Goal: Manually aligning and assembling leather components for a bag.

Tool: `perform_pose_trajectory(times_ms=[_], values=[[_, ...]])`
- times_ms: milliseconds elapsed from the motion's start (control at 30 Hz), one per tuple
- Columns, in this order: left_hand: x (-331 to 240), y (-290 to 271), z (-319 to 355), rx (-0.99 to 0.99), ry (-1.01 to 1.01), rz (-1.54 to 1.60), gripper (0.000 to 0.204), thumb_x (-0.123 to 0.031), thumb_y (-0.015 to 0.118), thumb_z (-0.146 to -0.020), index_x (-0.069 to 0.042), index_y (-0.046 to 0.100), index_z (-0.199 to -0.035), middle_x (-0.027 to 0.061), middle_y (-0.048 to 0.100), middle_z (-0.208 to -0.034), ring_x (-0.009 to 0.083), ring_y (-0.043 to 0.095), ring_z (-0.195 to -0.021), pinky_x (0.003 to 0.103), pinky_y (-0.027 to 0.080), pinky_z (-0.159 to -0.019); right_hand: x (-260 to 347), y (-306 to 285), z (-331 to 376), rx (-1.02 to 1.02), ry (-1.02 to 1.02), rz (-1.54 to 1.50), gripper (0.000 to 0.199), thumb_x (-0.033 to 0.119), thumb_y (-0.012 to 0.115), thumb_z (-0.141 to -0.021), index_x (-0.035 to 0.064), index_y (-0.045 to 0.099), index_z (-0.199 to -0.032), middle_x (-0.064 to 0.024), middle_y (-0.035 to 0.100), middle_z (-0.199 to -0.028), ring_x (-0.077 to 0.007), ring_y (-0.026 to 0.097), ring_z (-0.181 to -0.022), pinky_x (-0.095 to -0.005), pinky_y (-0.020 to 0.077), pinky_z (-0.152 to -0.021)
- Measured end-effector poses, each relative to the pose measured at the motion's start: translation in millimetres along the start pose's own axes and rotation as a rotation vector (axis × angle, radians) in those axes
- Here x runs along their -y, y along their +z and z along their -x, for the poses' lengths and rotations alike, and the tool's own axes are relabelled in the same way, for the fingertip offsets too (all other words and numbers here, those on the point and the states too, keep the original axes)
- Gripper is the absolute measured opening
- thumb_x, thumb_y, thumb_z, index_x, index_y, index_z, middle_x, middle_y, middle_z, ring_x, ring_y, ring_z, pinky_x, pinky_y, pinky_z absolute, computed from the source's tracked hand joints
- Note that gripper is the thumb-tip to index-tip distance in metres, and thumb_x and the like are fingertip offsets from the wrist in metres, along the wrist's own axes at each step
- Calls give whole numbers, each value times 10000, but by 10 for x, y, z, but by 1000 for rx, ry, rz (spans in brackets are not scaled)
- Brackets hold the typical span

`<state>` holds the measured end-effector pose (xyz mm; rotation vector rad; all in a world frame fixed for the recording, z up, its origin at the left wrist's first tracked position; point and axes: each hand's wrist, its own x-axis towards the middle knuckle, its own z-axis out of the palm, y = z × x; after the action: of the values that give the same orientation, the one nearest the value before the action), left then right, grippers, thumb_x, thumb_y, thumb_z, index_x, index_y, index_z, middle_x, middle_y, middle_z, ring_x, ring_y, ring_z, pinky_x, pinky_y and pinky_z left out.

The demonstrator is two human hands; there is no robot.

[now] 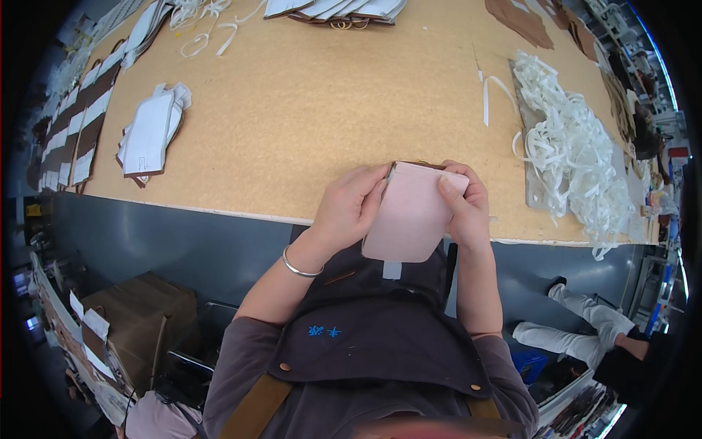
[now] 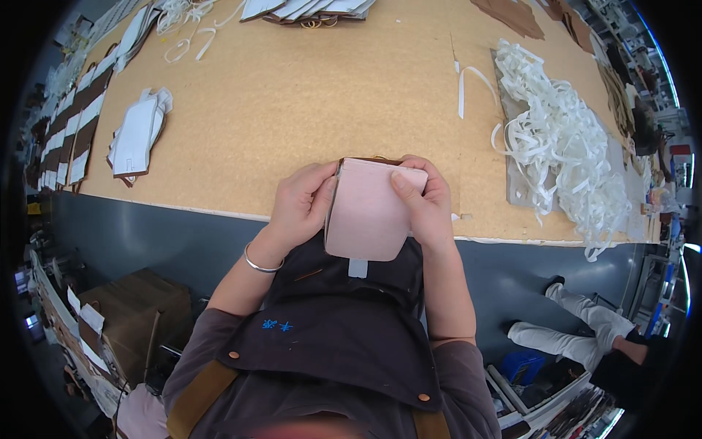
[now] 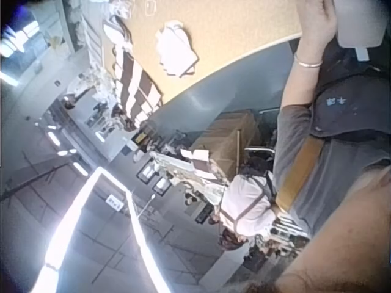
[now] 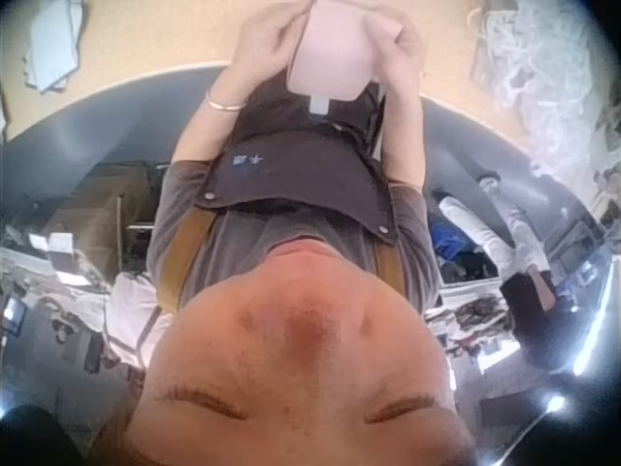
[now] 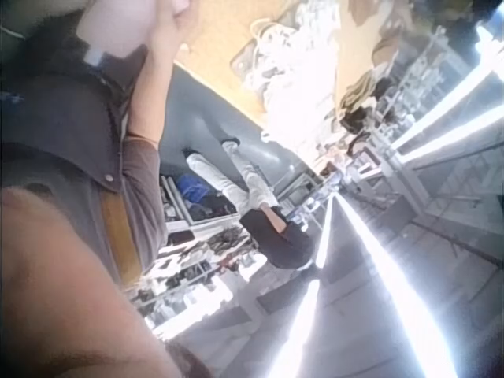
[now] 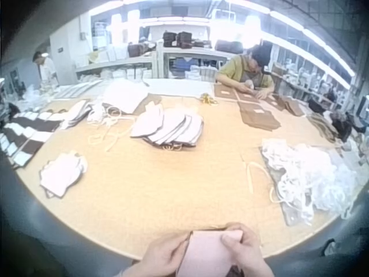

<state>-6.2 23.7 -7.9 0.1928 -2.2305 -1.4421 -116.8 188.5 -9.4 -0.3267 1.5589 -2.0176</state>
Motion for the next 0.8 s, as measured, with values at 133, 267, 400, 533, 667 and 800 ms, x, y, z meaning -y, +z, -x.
perform_pose_trajectory(times_ms=[133, 267, 400, 533, 667, 800], values=[[122, 87, 57, -123, -34, -43, 201, -15, 519, -847, 31, 597, -1026, 158, 614, -791, 267, 596, -665, 319, 472, -610, -26, -48, 3, 88, -75, 30, 141, 78, 634, -823, 39, 563, -939, -65, 509, -1137, -116, 536, -920, -262, 441, -805], [287, 55, 22, -220, -303, -62, 179, -35, 530, -847, 53, 606, -983, 164, 600, -674, 290, 573, -564, 333, 471, -566, 207, -142, 65, 256, -390, 246, 113, 85, 611, -829, 35, 556, -914, -114, 472, -1220, -132, 541, -932, -278, 434, -830], [262, -69, -1, -117, -345, -131, 198, -63, 562, -836, 25, 608, -1007, 150, 625, -803, 275, 586, -651, 341, 474, -603, 631, -434, 115, 44, -340, -51, 147, 126, 594, -851, 30, 520, -934, -144, 483, -1216, -176, 525, -1004, -315, 405, -892], [106, -189, 26, -96, -102, -496, 300, -97, 631, -773, -46, 600, -1067, 108, 588, -1064, 258, 555, -902, 350, 452, -732, 887, -703, -121, -176, -290, 307, 208, 129, 615, -838, 21, 515, -985, -143, 512, -1177, -188, 522, -1014, -324, 412, -881], [45, -141, 209, 154, -23, -620, 370, -127, 673, -732, -69, 590, -1087, 62, 572, -1138, 251, 511, -1048, 372, 408, -831, 766, -538, -330, -510, -643, 1297, 289, 68, 638, -792, 51, 534, -1061, -121, 529, -1128, -198, 551, -936, -301, 443, -802], [64, -45, 176, 248, 128, -664, 407, -147, 668, -752, -82, 573, -1142, 33, 556, -1202, 259, 491, -1108, 392, 368, -908, 368, 36, -397, 22, -351, 998, 278, 37, 642, -768, 68, 575, -1037, -107, 532, -1079, -217, 577, -863, -293, 481, -713]])
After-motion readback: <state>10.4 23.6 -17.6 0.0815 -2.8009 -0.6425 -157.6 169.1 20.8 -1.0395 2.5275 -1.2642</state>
